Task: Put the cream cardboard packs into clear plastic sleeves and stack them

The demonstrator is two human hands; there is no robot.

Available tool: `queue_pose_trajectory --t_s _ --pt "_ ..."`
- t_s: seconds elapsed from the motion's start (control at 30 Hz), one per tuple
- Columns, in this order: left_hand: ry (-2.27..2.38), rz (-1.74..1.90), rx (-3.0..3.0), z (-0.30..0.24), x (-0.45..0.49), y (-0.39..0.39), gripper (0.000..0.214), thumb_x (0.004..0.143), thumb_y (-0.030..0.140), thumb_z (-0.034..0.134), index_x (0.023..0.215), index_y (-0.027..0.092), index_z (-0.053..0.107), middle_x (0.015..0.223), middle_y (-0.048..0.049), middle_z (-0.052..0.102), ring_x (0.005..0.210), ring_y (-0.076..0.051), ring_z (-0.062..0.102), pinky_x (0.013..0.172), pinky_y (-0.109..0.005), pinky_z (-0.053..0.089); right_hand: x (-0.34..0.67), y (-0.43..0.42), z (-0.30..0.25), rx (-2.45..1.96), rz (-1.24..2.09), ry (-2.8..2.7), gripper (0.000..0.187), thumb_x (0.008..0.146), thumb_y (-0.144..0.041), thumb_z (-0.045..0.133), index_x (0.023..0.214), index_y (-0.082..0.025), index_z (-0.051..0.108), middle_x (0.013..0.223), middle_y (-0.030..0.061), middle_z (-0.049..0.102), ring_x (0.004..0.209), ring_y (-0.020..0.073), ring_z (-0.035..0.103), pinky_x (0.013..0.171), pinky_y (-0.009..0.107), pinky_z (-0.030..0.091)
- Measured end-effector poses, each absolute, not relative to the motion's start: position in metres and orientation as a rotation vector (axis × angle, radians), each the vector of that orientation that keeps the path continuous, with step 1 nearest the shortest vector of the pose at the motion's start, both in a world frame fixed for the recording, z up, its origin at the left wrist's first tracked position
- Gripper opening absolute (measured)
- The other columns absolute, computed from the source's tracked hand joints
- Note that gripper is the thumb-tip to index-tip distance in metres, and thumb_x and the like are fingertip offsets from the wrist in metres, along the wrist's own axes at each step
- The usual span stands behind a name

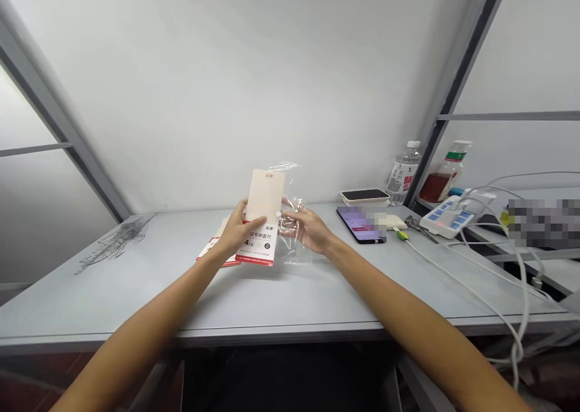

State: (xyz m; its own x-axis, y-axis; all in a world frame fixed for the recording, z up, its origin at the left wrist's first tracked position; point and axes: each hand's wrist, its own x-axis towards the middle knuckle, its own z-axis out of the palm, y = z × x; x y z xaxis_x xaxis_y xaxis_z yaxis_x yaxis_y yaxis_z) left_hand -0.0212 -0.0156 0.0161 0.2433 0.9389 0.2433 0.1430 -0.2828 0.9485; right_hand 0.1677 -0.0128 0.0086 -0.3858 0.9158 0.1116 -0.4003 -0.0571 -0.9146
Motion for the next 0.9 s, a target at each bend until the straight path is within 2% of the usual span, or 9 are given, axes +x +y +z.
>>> queue_pose_trajectory --t_s 0.13,0.27,0.4,0.53,0.73,0.9 --pt "1.068 1.18 1.787 0.016 -0.02 -0.018 0.054 0.075 0.04 0.059 0.122 0.024 0.036 0.101 -0.0059 0.063 0.082 -0.019 0.063 0.067 -0.03 0.052 0.162 -0.013 0.004 -0.625 1.654 -1.159 0.041 0.075 -0.021 0.062 0.114 -0.028 0.052 0.1 0.0011 0.067 0.086 0.0176 0.065 0.079 0.035 0.052" --pt "1.069 1.224 1.893 0.014 -0.018 -0.018 0.05 0.077 0.039 0.056 0.121 0.024 0.037 0.106 -0.0053 0.06 0.09 -0.019 0.06 0.074 -0.031 0.05 0.157 -0.014 -0.001 -0.661 1.588 -1.164 0.029 0.072 -0.025 0.066 0.1 -0.025 0.058 0.095 0.0011 0.068 0.087 0.0169 0.064 0.08 0.033 0.051" --pt "1.115 1.301 1.884 0.013 -0.017 -0.017 0.044 0.077 0.038 0.055 0.116 0.023 0.04 0.106 -0.0053 0.059 0.087 -0.018 0.06 0.069 -0.029 0.05 0.154 -0.014 -0.004 -0.747 1.5 -1.151 0.025 0.066 -0.028 0.072 0.087 -0.021 0.059 0.083 -0.0001 0.068 0.08 0.0155 0.064 0.072 0.029 0.051" --pt "1.11 1.359 1.783 0.01 -0.016 -0.016 0.048 0.078 0.04 0.054 0.12 0.024 0.034 0.103 -0.0063 0.061 0.077 -0.017 0.063 0.061 -0.028 0.051 0.153 -0.013 -0.006 -0.81 1.447 -1.177 0.031 0.064 -0.029 0.074 0.089 -0.021 0.058 0.08 0.0008 0.068 0.07 0.0146 0.064 0.067 0.029 0.052" --pt "1.136 1.457 1.749 0.011 -0.019 -0.014 0.05 0.077 0.042 0.055 0.119 0.024 0.035 0.098 -0.0058 0.063 0.073 -0.018 0.063 0.058 -0.028 0.05 0.154 -0.016 -0.002 -0.777 1.536 -1.159 0.026 0.065 -0.023 0.073 0.086 -0.021 0.058 0.08 0.0014 0.068 0.077 0.0165 0.066 0.079 0.033 0.052" --pt "1.178 1.501 1.703 0.02 -0.025 -0.012 0.055 0.077 0.044 0.055 0.123 0.026 0.029 0.104 -0.0056 0.062 0.078 -0.018 0.064 0.062 -0.028 0.051 0.155 -0.02 -0.003 -0.777 1.723 -1.289 0.033 0.07 -0.027 0.07 0.102 -0.023 0.059 0.096 0.0056 0.069 0.081 0.0203 0.067 0.075 0.035 0.054"
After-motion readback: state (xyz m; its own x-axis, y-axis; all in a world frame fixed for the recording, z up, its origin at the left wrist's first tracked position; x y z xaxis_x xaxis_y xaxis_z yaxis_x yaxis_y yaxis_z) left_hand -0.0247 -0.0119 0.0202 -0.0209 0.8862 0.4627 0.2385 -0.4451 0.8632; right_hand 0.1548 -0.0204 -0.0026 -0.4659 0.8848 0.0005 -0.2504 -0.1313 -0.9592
